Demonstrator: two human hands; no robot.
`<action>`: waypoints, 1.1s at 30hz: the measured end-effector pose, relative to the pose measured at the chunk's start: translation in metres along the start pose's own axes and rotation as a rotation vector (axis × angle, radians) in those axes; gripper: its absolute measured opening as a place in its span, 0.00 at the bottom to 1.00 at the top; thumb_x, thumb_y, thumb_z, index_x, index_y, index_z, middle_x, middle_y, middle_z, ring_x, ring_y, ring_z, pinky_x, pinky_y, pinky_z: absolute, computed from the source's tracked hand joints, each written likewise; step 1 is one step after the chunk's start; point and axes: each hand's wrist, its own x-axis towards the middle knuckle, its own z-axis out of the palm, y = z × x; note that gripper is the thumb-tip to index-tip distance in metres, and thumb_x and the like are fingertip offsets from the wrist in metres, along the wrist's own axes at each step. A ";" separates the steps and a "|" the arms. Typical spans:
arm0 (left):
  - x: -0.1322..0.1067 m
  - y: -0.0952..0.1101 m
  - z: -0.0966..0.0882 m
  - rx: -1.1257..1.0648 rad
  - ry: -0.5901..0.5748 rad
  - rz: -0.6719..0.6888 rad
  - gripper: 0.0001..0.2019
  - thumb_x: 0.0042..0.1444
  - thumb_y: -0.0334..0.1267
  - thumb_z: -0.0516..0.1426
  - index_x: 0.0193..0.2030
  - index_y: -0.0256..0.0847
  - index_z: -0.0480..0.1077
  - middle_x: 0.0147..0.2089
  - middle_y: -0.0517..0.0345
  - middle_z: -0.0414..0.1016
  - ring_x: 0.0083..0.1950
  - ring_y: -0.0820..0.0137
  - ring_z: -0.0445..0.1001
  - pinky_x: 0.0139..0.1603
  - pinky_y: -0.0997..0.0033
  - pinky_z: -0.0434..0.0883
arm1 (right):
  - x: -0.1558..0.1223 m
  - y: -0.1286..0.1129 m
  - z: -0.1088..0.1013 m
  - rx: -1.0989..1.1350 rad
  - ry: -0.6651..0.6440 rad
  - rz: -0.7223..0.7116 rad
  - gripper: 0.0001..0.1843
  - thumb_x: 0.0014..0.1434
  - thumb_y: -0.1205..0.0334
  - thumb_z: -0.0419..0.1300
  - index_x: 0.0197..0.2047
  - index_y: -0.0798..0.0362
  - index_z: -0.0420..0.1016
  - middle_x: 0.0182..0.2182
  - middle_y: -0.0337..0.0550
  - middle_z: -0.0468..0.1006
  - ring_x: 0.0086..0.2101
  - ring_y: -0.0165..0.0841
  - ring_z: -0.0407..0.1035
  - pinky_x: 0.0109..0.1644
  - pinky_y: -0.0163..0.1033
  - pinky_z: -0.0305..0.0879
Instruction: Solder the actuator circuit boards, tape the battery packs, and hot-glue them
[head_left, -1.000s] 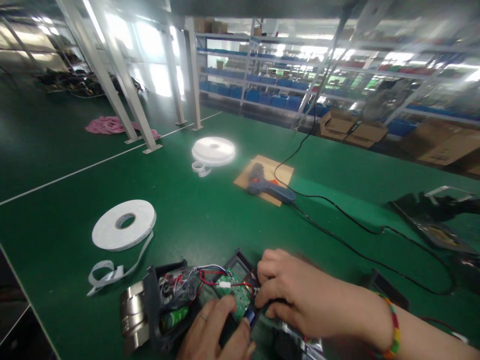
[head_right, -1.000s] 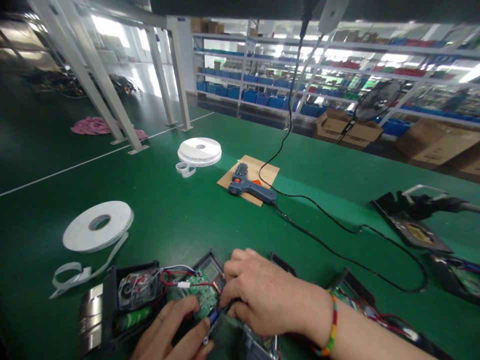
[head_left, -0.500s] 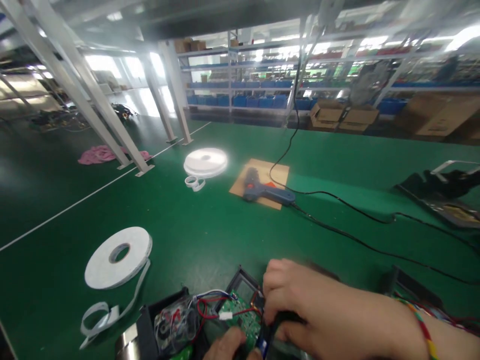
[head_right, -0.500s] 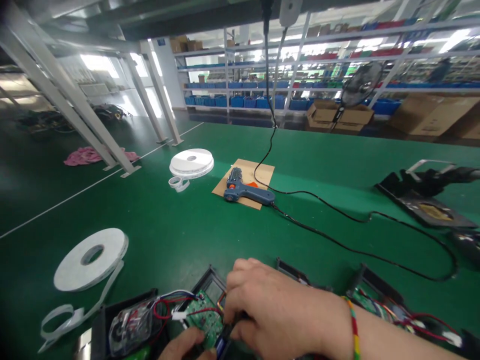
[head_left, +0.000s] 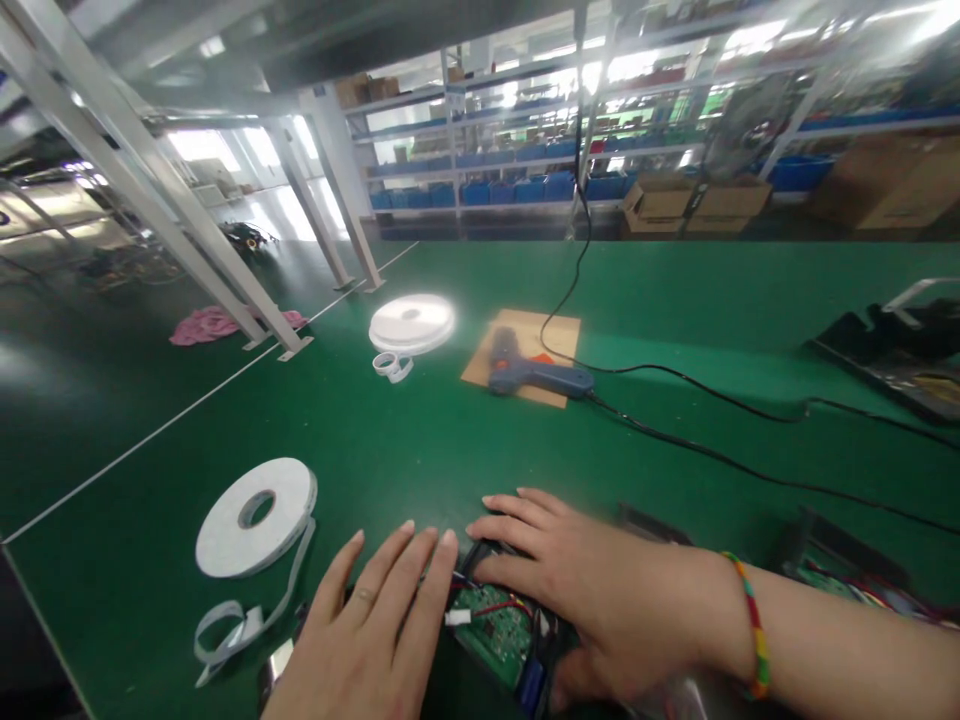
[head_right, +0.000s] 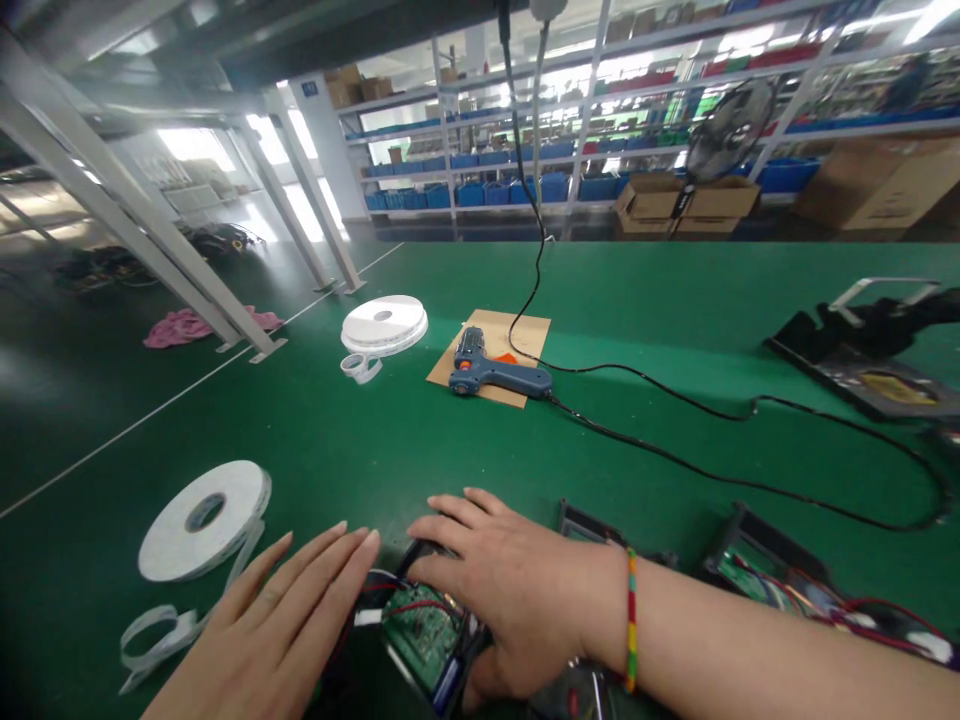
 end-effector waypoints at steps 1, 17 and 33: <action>0.008 -0.004 0.000 -0.031 -0.075 0.004 0.34 0.58 0.53 0.58 0.67 0.34 0.62 0.59 0.44 0.75 0.56 0.52 0.76 0.58 0.51 0.74 | 0.000 0.000 0.002 -0.020 0.016 -0.003 0.45 0.46 0.55 0.70 0.67 0.48 0.63 0.68 0.53 0.59 0.67 0.57 0.50 0.69 0.68 0.43; -0.015 -0.032 -0.023 -0.259 -0.156 -0.034 0.37 0.57 0.50 0.62 0.71 0.50 0.54 0.65 0.50 0.69 0.64 0.53 0.70 0.65 0.49 0.69 | 0.001 -0.012 0.000 -0.345 0.032 -0.043 0.42 0.49 0.43 0.71 0.65 0.46 0.68 0.60 0.55 0.68 0.57 0.55 0.62 0.67 0.71 0.48; -0.066 0.022 0.039 -0.573 -0.025 -0.606 0.42 0.58 0.32 0.56 0.75 0.54 0.40 0.63 0.48 0.65 0.57 0.59 0.77 0.42 0.71 0.79 | 0.004 -0.015 -0.033 -0.404 -0.056 0.107 0.35 0.50 0.57 0.71 0.61 0.47 0.72 0.62 0.52 0.67 0.64 0.55 0.55 0.70 0.69 0.43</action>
